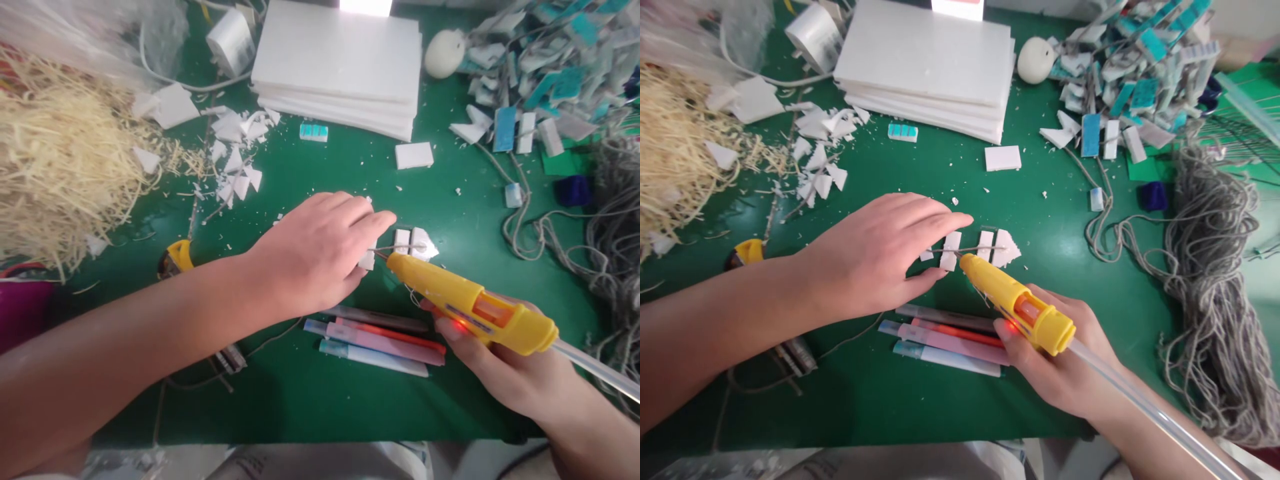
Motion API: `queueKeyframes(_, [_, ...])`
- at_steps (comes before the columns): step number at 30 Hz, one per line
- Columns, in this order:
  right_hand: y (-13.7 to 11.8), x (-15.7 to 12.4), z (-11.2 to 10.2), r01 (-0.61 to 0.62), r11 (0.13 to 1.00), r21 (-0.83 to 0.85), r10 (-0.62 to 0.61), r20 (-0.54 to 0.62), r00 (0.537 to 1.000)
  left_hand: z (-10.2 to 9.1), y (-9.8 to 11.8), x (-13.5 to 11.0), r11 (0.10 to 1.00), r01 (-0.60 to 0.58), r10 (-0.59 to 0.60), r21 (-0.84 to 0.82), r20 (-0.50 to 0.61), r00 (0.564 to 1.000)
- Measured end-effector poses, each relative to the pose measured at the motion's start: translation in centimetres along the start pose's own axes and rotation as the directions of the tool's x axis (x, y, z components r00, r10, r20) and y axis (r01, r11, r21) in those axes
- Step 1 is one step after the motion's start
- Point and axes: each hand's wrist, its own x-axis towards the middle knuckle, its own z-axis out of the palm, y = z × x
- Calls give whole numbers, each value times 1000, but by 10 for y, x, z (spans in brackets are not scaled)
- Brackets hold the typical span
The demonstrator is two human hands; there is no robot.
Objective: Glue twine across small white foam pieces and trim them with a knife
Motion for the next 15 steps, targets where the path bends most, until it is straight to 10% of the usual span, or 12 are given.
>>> queueKeyframes(15, [0,2,1,76,997,31,-76,9,997,1,-1,0,997,11,-13,-71,-23,1000])
